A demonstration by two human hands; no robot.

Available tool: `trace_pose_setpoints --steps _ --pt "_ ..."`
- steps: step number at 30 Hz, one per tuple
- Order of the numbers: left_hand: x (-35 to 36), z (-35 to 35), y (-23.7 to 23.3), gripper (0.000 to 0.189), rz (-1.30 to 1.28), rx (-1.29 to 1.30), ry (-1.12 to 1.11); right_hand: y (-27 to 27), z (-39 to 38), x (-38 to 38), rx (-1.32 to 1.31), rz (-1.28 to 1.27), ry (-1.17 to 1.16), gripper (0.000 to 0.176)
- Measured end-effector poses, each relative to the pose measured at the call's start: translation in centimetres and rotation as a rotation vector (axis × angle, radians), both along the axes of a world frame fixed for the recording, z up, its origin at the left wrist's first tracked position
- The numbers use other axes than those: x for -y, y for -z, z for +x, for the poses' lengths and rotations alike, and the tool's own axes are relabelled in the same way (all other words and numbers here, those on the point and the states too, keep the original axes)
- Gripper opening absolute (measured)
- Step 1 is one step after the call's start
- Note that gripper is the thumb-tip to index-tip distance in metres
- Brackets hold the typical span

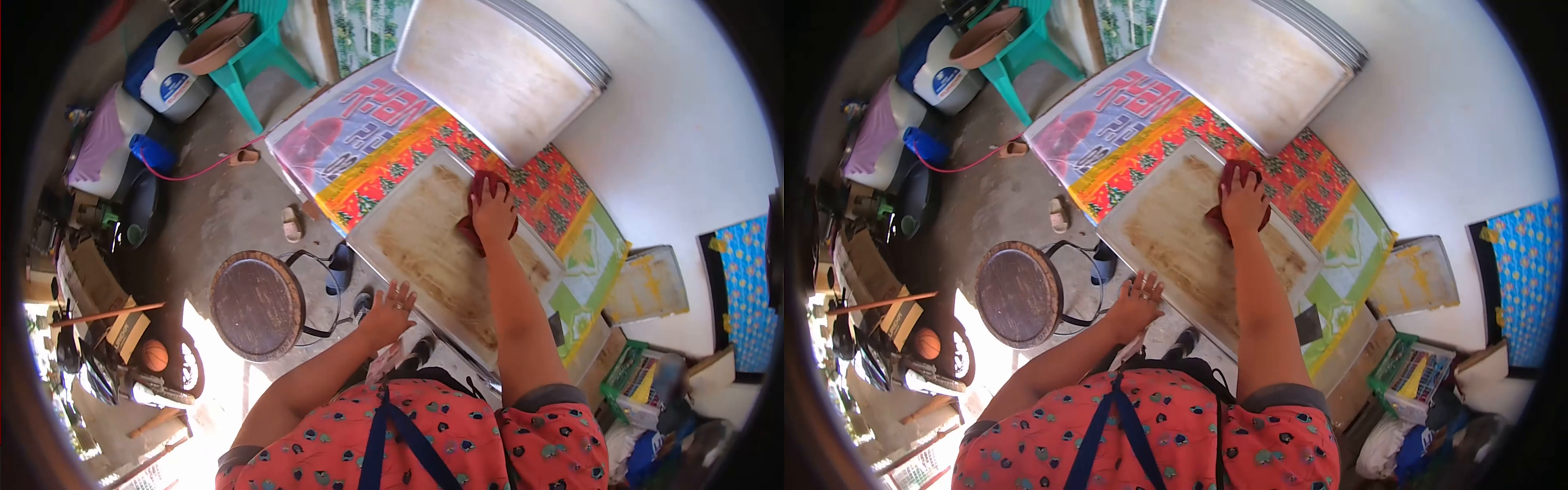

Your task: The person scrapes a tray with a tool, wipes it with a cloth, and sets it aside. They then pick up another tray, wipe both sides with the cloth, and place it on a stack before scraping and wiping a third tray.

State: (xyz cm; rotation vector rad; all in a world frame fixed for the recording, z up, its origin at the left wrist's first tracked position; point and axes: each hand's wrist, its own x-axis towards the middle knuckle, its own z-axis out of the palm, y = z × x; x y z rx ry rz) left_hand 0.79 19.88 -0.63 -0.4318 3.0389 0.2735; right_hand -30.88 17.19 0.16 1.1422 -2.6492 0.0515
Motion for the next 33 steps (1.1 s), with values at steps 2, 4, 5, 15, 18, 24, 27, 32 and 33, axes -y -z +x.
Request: trace_pose_setpoints --steps 2,4,5,15,18,24,27,32,33 --pt "-0.9 -0.4 1.7 0.062 -0.117 -0.076 -0.035 0.3 -1.0 -4.1 -0.001 0.013 0.076 0.053" --pt "-1.4 -0.9 2.9 0.063 -0.096 -0.043 -0.075 0.1 -1.9 -8.0 0.015 0.042 0.148 0.054" --pt "-1.4 -1.1 3.4 0.062 -0.129 -0.051 -0.084 -0.4 -2.3 -9.8 0.064 0.065 0.202 0.054" --pt "-1.7 -1.5 3.2 0.060 -0.157 0.006 -0.131 -0.9 0.3 -22.0 0.254 0.019 0.457 0.033" --pt "-1.7 -1.5 3.4 0.059 -0.181 -0.006 -0.132 -2.6 8.1 -23.7 0.413 0.129 0.395 0.027" --pt "-1.7 -1.7 2.9 0.061 -0.150 0.058 -0.126 -7.4 15.9 -28.9 1.122 0.501 -0.211 0.036" --pt "-1.3 -1.9 1.7 0.060 -0.161 0.091 -0.106 -6.7 12.3 -30.8 1.535 0.430 -0.449 0.049" --pt "-1.2 -1.7 1.5 0.060 -0.183 0.063 -0.079 -9.8 4.1 -30.7 1.392 -0.048 -0.108 0.045" --pt "-1.0 -1.7 1.6 0.060 -0.179 0.065 -0.062 -11.2 2.6 -29.7 1.438 -0.246 -0.017 0.047"
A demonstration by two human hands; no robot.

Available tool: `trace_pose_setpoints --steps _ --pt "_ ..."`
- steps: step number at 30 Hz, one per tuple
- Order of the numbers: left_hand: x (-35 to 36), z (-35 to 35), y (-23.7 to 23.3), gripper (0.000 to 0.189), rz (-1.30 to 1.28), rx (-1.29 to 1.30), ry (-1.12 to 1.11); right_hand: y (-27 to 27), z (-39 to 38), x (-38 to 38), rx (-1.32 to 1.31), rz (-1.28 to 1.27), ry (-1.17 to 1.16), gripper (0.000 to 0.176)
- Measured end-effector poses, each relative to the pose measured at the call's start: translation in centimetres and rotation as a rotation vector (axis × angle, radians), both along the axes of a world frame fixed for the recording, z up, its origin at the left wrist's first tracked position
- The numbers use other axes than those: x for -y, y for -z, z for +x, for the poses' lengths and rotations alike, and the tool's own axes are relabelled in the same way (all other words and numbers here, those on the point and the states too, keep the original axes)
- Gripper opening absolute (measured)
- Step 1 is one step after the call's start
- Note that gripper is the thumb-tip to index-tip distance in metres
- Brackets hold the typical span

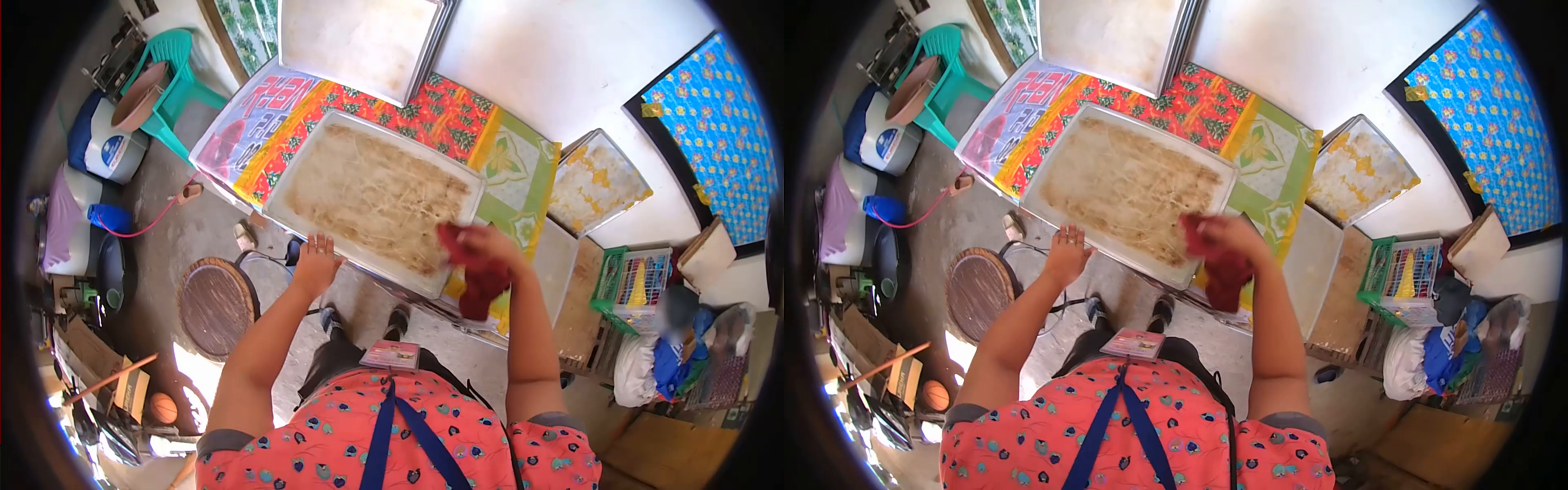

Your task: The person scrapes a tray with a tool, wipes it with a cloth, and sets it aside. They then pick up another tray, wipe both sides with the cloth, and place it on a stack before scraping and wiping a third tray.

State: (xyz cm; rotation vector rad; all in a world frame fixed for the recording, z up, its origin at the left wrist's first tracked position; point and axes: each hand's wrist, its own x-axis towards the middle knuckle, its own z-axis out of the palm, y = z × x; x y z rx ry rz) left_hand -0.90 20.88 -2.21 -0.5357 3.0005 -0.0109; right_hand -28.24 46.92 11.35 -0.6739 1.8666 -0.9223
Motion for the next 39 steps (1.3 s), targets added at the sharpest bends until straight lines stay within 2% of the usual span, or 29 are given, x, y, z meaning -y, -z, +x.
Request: trace_pose_setpoints --steps 1,2,4,6,8,9,10,13,14,17,19,20,22,23,24,26,28,29,30,31,32,34,36,37,39 --pt "0.1 0.1 0.1 0.060 0.004 0.003 0.016 5.8 -4.1 0.1 0.269 -0.255 0.187 0.048" --pt "0.2 0.2 0.1 0.061 0.009 0.004 0.029 6.4 -6.9 1.1 0.288 -0.314 0.384 0.047" --pt "0.4 0.2 0.2 0.061 0.014 -0.025 0.042 4.1 -7.0 5.2 0.427 -0.950 0.598 0.036" --pt "0.2 0.5 0.7 0.061 0.020 -0.048 0.046 16.3 -17.9 4.4 0.223 -0.781 0.665 0.040" --pt "0.2 0.7 1.1 0.060 0.015 -0.070 0.054 18.8 -17.2 6.3 -0.593 -0.311 0.591 0.053" --pt "0.4 0.6 1.4 0.060 0.012 -0.080 0.061 17.0 -11.9 8.4 -1.130 -0.105 0.458 0.059" --pt "0.4 0.5 1.3 0.058 0.014 -0.094 0.072 15.0 -8.7 9.9 -1.214 -0.014 0.423 0.075" --pt "0.3 0.7 1.9 0.058 -0.014 -0.159 0.076 11.1 -1.8 13.3 -1.017 0.043 0.180 0.090" --pt "0.1 0.9 2.1 0.058 -0.009 -0.154 0.076 12.0 0.2 13.7 -1.066 -0.041 0.095 0.091" --pt "0.2 0.6 2.1 0.057 -0.038 -0.141 0.074 11.0 7.3 13.3 -0.910 -0.187 -0.082 0.091" --pt "0.4 0.6 2.1 0.057 -0.096 -0.095 0.101 11.4 11.8 11.6 -0.802 -0.346 -0.256 0.079" --pt "0.5 0.5 2.1 0.057 -0.075 -0.106 0.086 11.2 13.7 10.7 -0.779 -0.440 -0.326 0.058" --pt "0.2 0.4 2.1 0.057 -0.026 -0.129 0.058 12.1 16.1 7.5 -0.652 -0.380 -0.469 0.035" --pt "0.1 0.3 1.9 0.058 0.010 -0.119 0.043 11.5 17.9 5.5 -0.507 -0.178 -0.531 0.024" --pt "0.2 0.3 1.6 0.058 0.045 -0.107 0.031 12.4 19.2 3.0 -0.403 -0.169 -0.579 0.026" --pt "0.5 0.0 0.7 0.060 0.120 -0.086 0.009 11.0 20.6 -2.7 -0.133 -0.037 -0.390 0.032" --pt "0.3 1.0 -1.4 0.063 0.216 -0.044 -0.006 9.9 19.6 -8.0 0.285 0.012 -0.005 0.031" --pt "0.0 2.0 -2.1 0.065 0.346 -0.150 -0.042 5.0 19.1 -9.0 0.713 0.014 0.350 0.035" --pt "-0.3 3.6 -2.6 0.067 0.471 -0.257 -0.071 6.9 21.1 -12.4 0.827 -0.287 0.925 0.045" --pt "-0.6 5.4 -2.7 0.070 0.602 -0.360 -0.096 16.4 20.8 -21.4 1.046 -0.148 0.915 0.040" --pt "-0.5 7.5 -1.6 0.075 0.538 -0.288 -0.014 24.0 20.5 -28.9 1.255 0.007 0.908 0.035" --pt "-0.8 11.4 0.0 0.078 0.402 0.252 0.089 14.8 20.6 -28.7 0.655 0.190 0.716 0.031" --pt "-1.2 14.7 0.7 0.083 0.668 0.643 -0.110 6.9 19.3 -30.1 0.431 0.196 0.726 0.030" --pt "-1.7 16.5 0.8 0.081 1.066 0.728 -0.307 5.3 20.1 -32.3 0.290 -0.126 1.002 0.029" --pt "-1.8 18.6 0.4 0.080 1.852 0.837 -0.741 14.1 22.0 -42.5 0.026 0.210 0.758 0.036"
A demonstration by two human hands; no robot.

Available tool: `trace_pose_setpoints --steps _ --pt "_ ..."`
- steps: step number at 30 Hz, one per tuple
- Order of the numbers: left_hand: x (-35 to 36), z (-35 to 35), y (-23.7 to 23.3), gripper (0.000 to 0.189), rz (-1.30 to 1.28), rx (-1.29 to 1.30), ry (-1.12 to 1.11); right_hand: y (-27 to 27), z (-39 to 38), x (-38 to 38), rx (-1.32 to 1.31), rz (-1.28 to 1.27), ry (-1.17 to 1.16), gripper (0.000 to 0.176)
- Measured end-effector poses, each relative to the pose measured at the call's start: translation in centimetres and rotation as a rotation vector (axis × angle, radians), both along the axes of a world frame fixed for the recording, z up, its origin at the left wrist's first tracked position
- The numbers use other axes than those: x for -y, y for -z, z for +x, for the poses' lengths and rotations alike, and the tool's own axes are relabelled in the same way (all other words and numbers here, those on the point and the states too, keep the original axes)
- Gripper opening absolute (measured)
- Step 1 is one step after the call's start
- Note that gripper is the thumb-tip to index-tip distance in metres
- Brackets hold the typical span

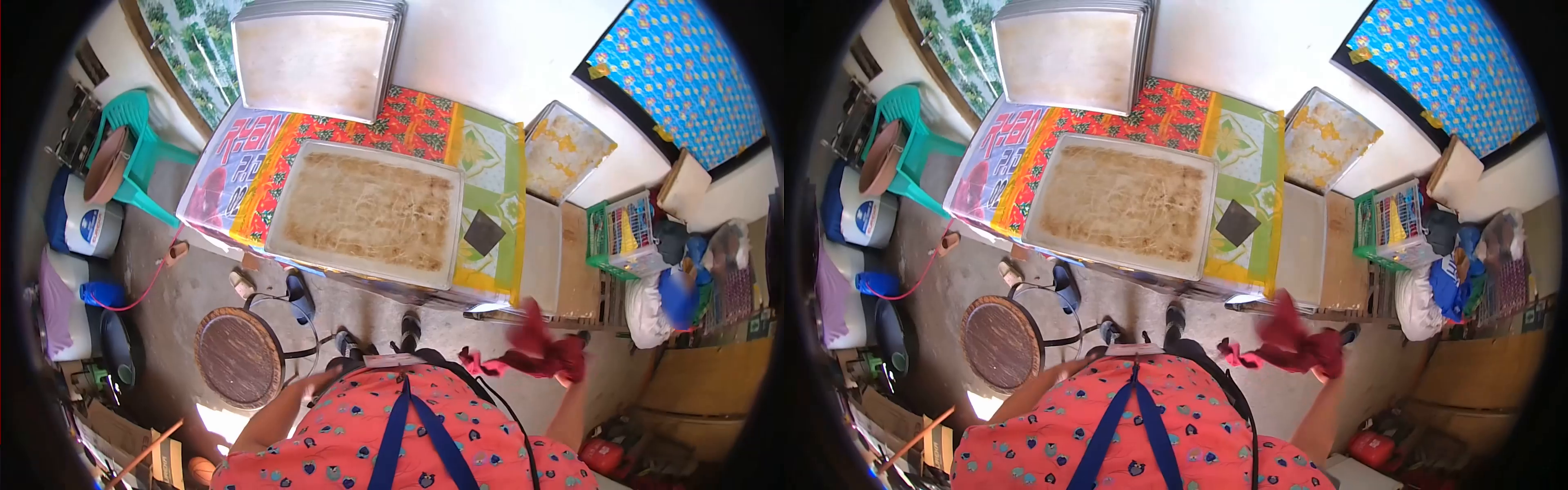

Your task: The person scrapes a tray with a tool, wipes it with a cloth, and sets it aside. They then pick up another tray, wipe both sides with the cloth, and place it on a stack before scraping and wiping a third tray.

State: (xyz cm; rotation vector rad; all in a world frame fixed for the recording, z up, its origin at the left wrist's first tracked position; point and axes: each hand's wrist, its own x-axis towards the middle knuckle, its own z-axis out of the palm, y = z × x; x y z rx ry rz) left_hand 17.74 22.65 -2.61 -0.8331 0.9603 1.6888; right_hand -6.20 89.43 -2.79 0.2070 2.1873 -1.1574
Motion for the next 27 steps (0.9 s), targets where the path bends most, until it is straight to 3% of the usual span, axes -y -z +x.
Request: trace_pose_setpoints --steps 1,4,6,7,8,9,10,11,12,13,15,17,20,26,27 --pt "-0.5 0.6 0.3 0.079 0.166 0.067 -0.098 1.4 0.3 -2.4 0.197 0.319 0.146 0.041" --pt "-1.2 1.3 1.9 0.076 0.212 -0.004 -0.040 -6.4 -1.4 2.7 0.081 0.898 -0.263 0.039" --pt "-1.3 0.4 3.6 0.074 0.035 -0.163 0.178 -12.0 -2.0 8.3 -0.027 0.275 0.013 0.033" --pt "-1.1 -0.7 4.5 0.073 -0.049 -0.255 0.283 -15.5 -2.1 12.5 -0.022 -0.200 0.285 0.025" --pt "-0.2 -2.0 4.5 0.072 -0.032 -0.331 0.258 -18.0 -2.9 15.0 -0.094 -0.320 0.168 0.023" --pt "0.8 -4.0 3.0 0.071 0.197 -0.388 -0.031 -20.3 -3.6 17.3 -0.163 -0.438 0.044 0.021" --pt "2.2 -7.3 -5.0 0.067 0.446 -0.473 -0.340 -23.2 -3.8 20.4 -0.121 -0.517 0.199 0.020" --pt "2.9 -10.0 -8.3 0.071 0.718 -0.505 -0.553 -23.7 -3.7 22.9 -0.282 -0.813 0.300 0.020" --pt "3.0 -12.7 -9.6 0.080 0.381 -0.671 -0.506 -24.9 -4.3 24.5 -0.359 -0.912 0.327 0.021" --pt "2.7 -15.1 -10.6 0.090 0.040 -0.819 -0.448 -26.3 -5.3 25.8 -0.410 -0.913 0.310 0.021" --pt "0.8 -17.9 -12.6 0.102 -0.550 -1.207 0.031 -29.2 -7.4 28.2 -0.517 -0.936 0.276 0.024" --pt "-2.1 -19.8 -15.1 0.114 -0.419 -1.330 0.079 -32.2 -9.6 30.6 -0.617 -0.951 0.232 0.027" --pt "-5.7 -20.7 -17.8 0.099 -0.195 -1.393 0.241 -36.7 -12.4 34.7 -0.751 -0.976 0.147 0.033" --pt "-5.5 -20.6 -16.8 0.041 0.374 -0.726 -0.196 -40.3 -10.5 42.0 -0.860 -0.883 -0.188 0.046" --pt "-4.8 -20.4 -17.9 0.038 0.417 -0.604 -0.474 -39.5 -9.0 43.0 -0.835 -0.814 -0.286 0.048"
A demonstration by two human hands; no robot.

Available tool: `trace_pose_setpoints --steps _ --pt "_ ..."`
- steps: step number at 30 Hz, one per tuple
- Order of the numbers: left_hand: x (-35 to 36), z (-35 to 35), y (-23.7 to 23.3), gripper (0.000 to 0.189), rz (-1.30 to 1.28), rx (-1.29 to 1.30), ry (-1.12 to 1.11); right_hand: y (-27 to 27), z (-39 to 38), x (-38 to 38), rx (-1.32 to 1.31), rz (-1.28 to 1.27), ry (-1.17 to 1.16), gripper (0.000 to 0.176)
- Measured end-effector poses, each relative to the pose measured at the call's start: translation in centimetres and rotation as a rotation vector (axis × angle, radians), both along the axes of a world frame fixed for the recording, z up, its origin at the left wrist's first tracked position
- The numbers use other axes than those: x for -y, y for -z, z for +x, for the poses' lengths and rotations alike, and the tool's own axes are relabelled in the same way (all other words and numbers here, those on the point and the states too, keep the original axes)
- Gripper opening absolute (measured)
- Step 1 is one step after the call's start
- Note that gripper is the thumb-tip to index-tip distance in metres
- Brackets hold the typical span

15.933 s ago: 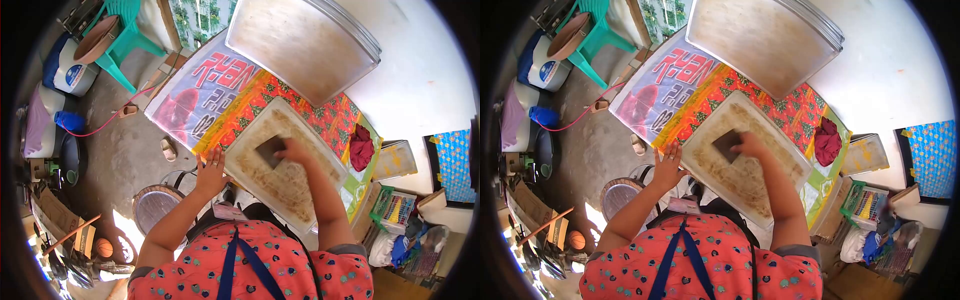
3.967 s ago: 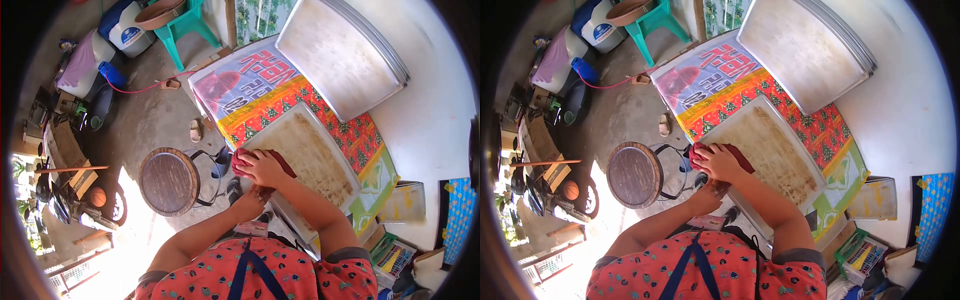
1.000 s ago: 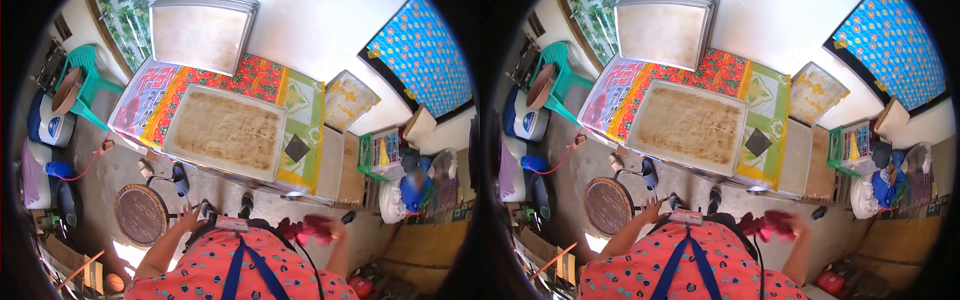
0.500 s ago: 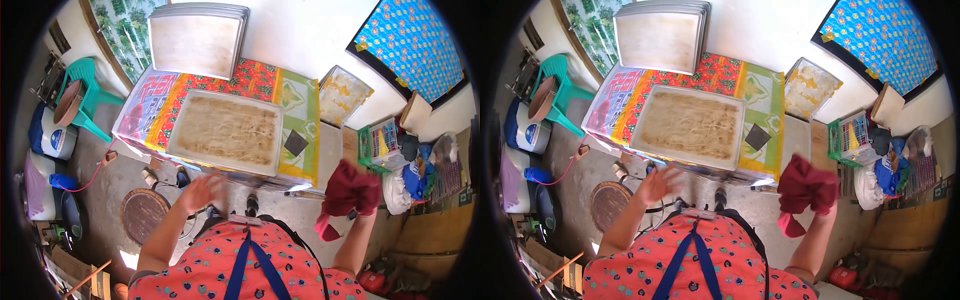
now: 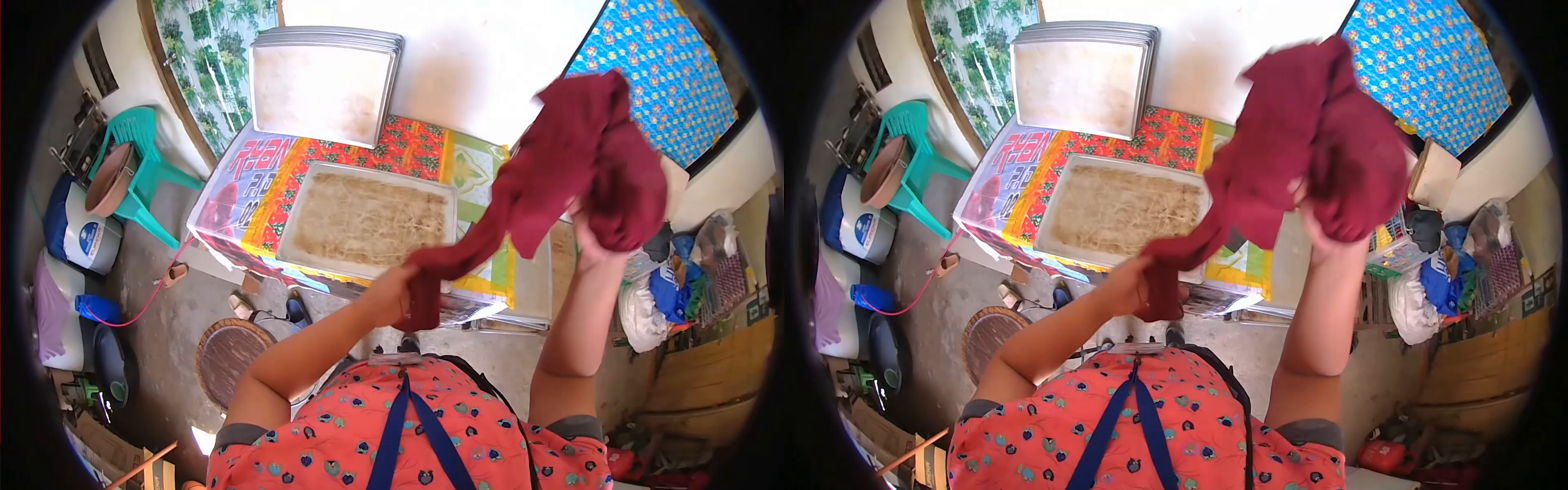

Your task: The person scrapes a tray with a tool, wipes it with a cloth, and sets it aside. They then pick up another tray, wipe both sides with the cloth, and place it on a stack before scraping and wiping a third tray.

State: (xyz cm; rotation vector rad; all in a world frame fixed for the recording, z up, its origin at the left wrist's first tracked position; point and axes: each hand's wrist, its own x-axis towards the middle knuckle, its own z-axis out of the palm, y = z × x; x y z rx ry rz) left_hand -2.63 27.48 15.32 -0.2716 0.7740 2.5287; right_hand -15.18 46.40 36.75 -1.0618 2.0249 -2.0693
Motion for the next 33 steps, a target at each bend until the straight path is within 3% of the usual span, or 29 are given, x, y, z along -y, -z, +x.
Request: trace_pose_setpoints --steps 1,4,6,7,8,9,10,11,13,16,17,19,21,23,25,26,33 --pt "0.7 0.0 -1.1 0.042 0.108 -0.057 -0.138 1.4 1.6 1.1 -0.019 0.119 -0.061 0.051" --pt "2.7 0.2 -4.3 0.044 0.238 -0.202 -0.195 9.3 6.7 4.5 -0.219 0.546 -0.058 0.058" --pt "3.1 0.7 -6.0 0.044 0.221 -0.154 -0.254 15.7 8.7 5.9 -0.366 0.561 0.054 0.063" --pt "3.4 0.8 -5.6 0.044 0.175 -0.174 -0.262 17.9 8.5 6.6 -0.291 0.472 0.041 0.066" --pt "3.8 0.9 -4.8 0.044 0.130 -0.191 -0.270 18.9 8.4 7.1 -0.215 0.385 0.026 0.069" --pt "4.5 1.2 -4.0 0.044 0.085 -0.205 -0.277 18.5 7.9 7.5 -0.258 0.458 0.005 0.068" --pt "8.4 1.3 -3.4 0.044 -0.144 -0.229 -0.075 17.7 6.9 8.2 -0.292 0.531 -0.009 0.067" --pt "11.0 0.6 -1.4 0.049 -0.321 -0.342 -0.045 16.7 5.6 8.7 -0.334 0.605 -0.027 0.066" --pt "14.7 -0.8 2.4 0.067 -1.008 -0.435 -0.138 15.3 3.6 9.3 -0.266 0.388 0.175 0.059" --pt "12.9 0.5 6.2 0.086 -2.292 -0.406 0.095 16.6 -0.5 8.8 0.122 0.004 0.387 0.052" --pt "12.6 0.8 7.3 0.089 -2.294 -0.436 0.192 18.3 -2.4 8.4 0.194 -0.088 0.413 0.053" --pt "12.1 0.8 9.2 0.096 -2.288 -0.488 0.376 23.4 -5.0 7.1 0.135 0.021 0.551 0.058" --pt "11.6 0.1 11.0 0.097 -2.292 -0.494 0.358 27.0 -5.7 6.7 0.188 0.283 0.646 0.067" --pt "11.8 -0.1 13.6 0.096 -2.277 -0.509 0.320 32.0 -7.1 6.5 -0.011 0.790 0.699 0.080" --pt "12.4 -0.4 15.8 0.093 -2.251 -0.553 0.257 34.8 -7.5 9.2 -0.026 1.164 0.664 0.092" --pt "12.6 -0.4 16.4 0.087 -2.254 -0.546 0.253 35.6 -7.9 10.7 -0.164 1.274 0.651 0.092" --pt "12.8 -1.0 15.0 0.078 -2.101 -0.414 0.345 36.7 -14.3 26.0 -0.504 1.053 0.322 0.086"
